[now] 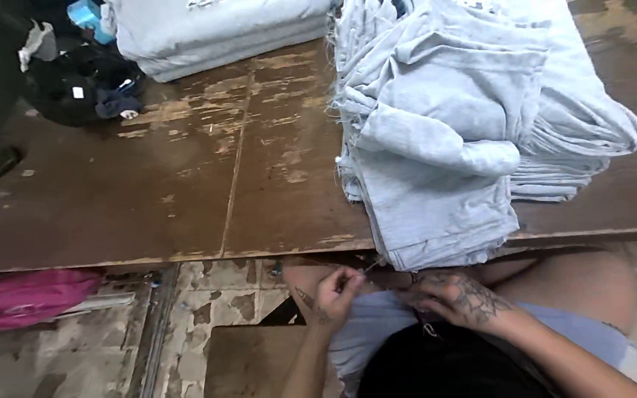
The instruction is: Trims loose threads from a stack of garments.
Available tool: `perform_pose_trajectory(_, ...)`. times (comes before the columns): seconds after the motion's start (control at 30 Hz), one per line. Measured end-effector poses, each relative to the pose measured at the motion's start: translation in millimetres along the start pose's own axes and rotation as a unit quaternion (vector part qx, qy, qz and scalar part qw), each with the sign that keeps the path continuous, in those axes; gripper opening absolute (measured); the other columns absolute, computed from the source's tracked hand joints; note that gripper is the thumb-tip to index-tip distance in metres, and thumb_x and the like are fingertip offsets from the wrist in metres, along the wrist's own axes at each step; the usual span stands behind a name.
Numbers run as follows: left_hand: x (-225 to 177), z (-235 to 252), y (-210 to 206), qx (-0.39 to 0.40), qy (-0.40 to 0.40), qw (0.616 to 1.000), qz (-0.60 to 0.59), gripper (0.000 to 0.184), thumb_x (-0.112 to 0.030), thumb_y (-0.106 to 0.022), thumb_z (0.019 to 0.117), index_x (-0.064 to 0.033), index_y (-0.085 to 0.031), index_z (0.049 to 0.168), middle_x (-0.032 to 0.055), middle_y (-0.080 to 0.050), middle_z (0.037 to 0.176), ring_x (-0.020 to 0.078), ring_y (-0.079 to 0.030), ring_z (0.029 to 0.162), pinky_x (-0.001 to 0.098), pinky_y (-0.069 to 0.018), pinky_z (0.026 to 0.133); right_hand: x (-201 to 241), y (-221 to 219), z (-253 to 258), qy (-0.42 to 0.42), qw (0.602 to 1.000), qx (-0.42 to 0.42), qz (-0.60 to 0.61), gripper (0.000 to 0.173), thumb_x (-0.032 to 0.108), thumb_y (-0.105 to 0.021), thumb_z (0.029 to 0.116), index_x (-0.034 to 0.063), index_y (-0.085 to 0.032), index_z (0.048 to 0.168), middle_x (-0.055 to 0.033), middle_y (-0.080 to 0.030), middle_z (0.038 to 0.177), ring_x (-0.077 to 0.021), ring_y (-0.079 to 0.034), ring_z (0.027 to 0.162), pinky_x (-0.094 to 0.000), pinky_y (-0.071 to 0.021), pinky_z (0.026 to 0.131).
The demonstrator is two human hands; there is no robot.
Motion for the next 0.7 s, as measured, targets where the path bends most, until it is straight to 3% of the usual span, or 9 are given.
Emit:
perform_pose_trajectory(0.1,23.0,-14.2,69.6,-0.047,0.104,0.988,0.108,0.015,-0.011,-0.062,0.0956,0.002,-0.067,0.1,-0.0065,-0.065,0.08,-0.0035,-0.058,0.067,0.0178,-0.0514,0.064,-36.1,0.8,-14.0,-0.108,0.992,0.062,0.013,0.026,0.019,-0.066,0.0975,0.0029,-0.075,0.115,-0.0191,-0.076,0.099,-0.0374,-0.075,0.089,-0.0587,-0.0588,0.082)
perform_pose_trajectory(0.2,55.4,-34.0,156.9,-0.113,0.211,0.946,0.219,0.02,-0.011,-0.057,0.1001,0.0054,-0.065,0.109,-0.0007,-0.061,0.079,0.0013,-0.053,0.063,0.0223,-0.0478,0.063,-61.8,-7.1,-20.0,-0.21,0.962,0.174,0.003,0.031,0.023,-0.061,0.1022,0.0036,-0.072,0.125,-0.0264,-0.073,0.109,-0.0465,-0.07,0.103,-0.0652,-0.0503,0.095)
perform_pose_trajectory(0.27,86.5,-57.4,222.0,-0.179,0.271,0.906,0.272,0.024,-0.014,-0.054,0.103,0.0056,-0.065,0.112,0.0044,-0.06,0.081,0.0071,-0.052,0.065,0.0285,-0.0476,0.065,-64.8,-10.0,-17.8,-0.234,0.945,0.229,-0.01,0.034,0.024,-0.059,0.1037,0.0067,-0.069,0.132,-0.0269,-0.071,0.118,-0.0477,-0.067,0.111,-0.0658,-0.0466,0.1)
perform_pose_trajectory(0.37,116.6,-111.3,311.3,-0.322,0.361,0.821,0.303,0.034,-0.018,-0.053,0.1045,0.009,-0.062,0.123,0.0227,-0.066,0.103,0.0262,-0.062,0.085,0.0471,-0.0517,0.082,-62.3,-12.1,-12.4,-0.222,0.94,0.259,-0.025,0.036,0.026,-0.057,0.1048,0.0106,-0.067,0.136,-0.0254,-0.071,0.12,-0.0471,-0.067,0.112,-0.0666,-0.0475,0.099)
perform_pose_trajectory(0.43,124.5,-150.4,352.1,-0.43,0.394,0.768,0.266,0.037,-0.021,-0.054,0.1046,0.0062,-0.058,0.13,0.0217,-0.065,0.109,0.0247,-0.061,0.085,0.046,-0.0511,0.08,-63.2,-8.7,-10.0,-0.197,0.945,0.256,-0.051,0.036,0.029,-0.057,0.1052,0.0127,-0.067,0.136,-0.0241,-0.071,0.119,-0.0465,-0.068,0.11,-0.0665,-0.0491,0.096)
perform_pose_trajectory(0.5,116.5,-166.4,366.1,-0.482,0.4,0.741,0.242,0.033,-0.022,-0.056,0.1028,0.0031,-0.06,0.124,0.0119,-0.063,0.095,0.0148,-0.054,0.071,0.0364,-0.0478,0.067,-68.7,-5.5,-10.7,-0.17,0.953,0.238,-0.08,0.036,0.032,-0.056,0.1049,0.0147,-0.067,0.135,-0.022,-0.071,0.121,-0.0446,-0.069,0.111,-0.0668,-0.05,0.095)
perform_pose_trajectory(0.53,109.6,-163.2,364.0,-0.479,0.399,0.746,0.234,0.031,-0.022,-0.056,0.1032,0.0024,-0.06,0.122,0.0082,-0.061,0.089,0.0111,-0.05,0.065,0.0323,-0.0452,0.061,-69.8,-2.1,-10.4,-0.171,0.954,0.232,-0.087,0.037,0.033,-0.057,0.1048,0.0148,-0.067,0.135,-0.0222,-0.071,0.123,-0.0447,-0.067,0.114,-0.0671,-0.0486,0.098)
perform_pose_trajectory(0.63,103.1,-136.8,346.3,-0.401,0.418,0.792,0.19,0.026,-0.023,-0.056,0.1045,-0.0031,-0.06,0.12,0.002,-0.064,0.08,0.0036,-0.045,0.052,0.0226,-0.0397,0.048,-69.5,2.7,-11.3,-0.161,0.958,0.217,-0.096,0.035,0.03,-0.061,0.103,0.0117,-0.069,0.131,-0.0233,-0.072,0.118,-0.0457,-0.07,0.106,-0.0676,-0.0507,0.093)
perform_pose_trajectory(0.7,109.8,-119.7,339.2,-0.346,0.434,0.818,0.15,0.03,-0.028,-0.051,0.1077,-0.0086,-0.059,0.128,0.0006,-0.072,0.084,-0.0003,-0.039,0.043,0.0186,-0.0313,0.04,-66.4,1.0,-12.3,-0.157,0.956,0.231,-0.09,0.034,0.029,-0.062,0.1027,0.0117,-0.069,0.131,-0.0223,-0.073,0.114,-0.0441,-0.071,0.101,-0.0668,-0.0527,0.089)
Point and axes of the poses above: each hand's wrist, its own z-axis towards the middle knuckle, its own y-axis out of the back of the hand, x = y × z, the point moved 8 cm from there along z, towards the middle knuckle
